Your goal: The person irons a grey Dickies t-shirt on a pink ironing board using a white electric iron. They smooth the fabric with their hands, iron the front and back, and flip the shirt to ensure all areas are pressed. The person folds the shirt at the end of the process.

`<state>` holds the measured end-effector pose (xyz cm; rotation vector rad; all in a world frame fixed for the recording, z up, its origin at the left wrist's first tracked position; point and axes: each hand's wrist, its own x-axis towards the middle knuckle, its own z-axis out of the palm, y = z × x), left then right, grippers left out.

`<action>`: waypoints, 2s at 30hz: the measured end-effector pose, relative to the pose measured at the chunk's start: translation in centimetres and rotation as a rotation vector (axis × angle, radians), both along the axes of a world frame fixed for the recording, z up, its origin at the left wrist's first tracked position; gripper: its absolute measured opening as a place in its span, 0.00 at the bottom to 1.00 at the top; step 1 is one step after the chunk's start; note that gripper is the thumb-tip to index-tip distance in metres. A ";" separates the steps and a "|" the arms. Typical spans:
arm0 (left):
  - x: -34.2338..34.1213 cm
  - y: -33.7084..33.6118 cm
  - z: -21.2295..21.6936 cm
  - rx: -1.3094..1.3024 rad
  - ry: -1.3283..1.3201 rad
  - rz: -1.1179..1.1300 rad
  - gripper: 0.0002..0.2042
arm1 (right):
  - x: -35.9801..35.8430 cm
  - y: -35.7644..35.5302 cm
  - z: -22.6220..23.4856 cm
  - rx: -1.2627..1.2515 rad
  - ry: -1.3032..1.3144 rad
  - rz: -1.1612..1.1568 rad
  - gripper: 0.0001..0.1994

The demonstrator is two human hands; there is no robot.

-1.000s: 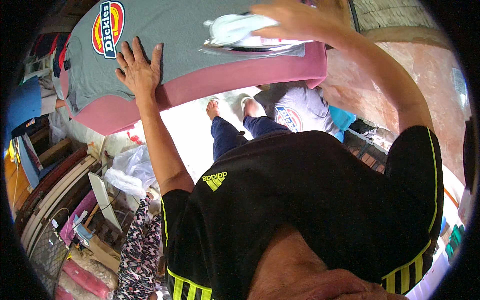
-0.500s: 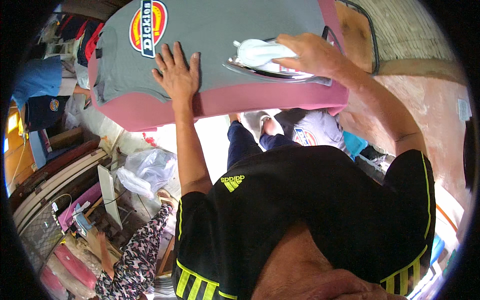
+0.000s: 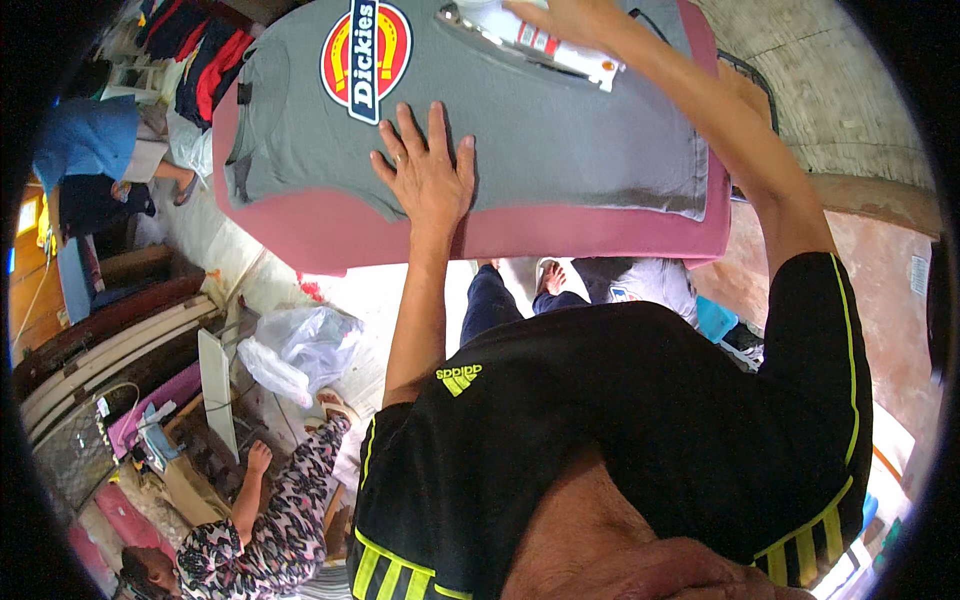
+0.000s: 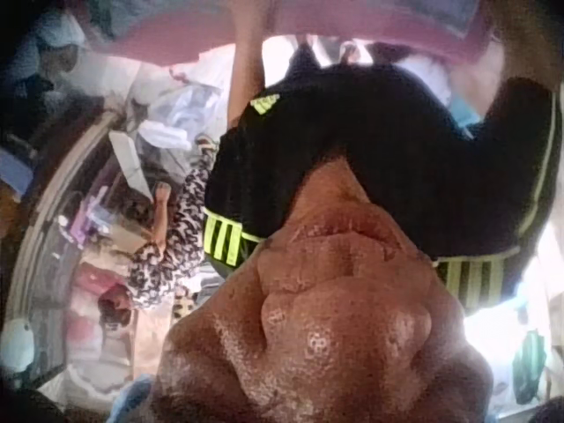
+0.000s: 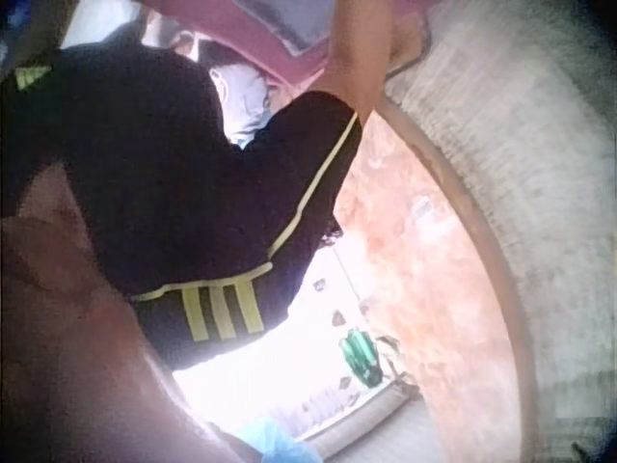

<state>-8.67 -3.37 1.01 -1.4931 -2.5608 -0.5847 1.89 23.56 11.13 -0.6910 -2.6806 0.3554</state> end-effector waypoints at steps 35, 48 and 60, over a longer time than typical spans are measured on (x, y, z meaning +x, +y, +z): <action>6.9 10.5 1.8 -0.104 0.052 -0.388 0.45 | 19.5 7.6 1.4 0.040 -0.083 -0.329 0.23; 7.0 10.5 1.0 -0.004 0.132 -0.384 0.44 | 14.5 12.6 0.0 -0.102 0.054 -0.480 0.28; 8.2 4.6 0.0 -0.093 0.090 -0.259 0.45 | 28.6 -8.6 -1.4 -0.048 0.080 -0.378 0.26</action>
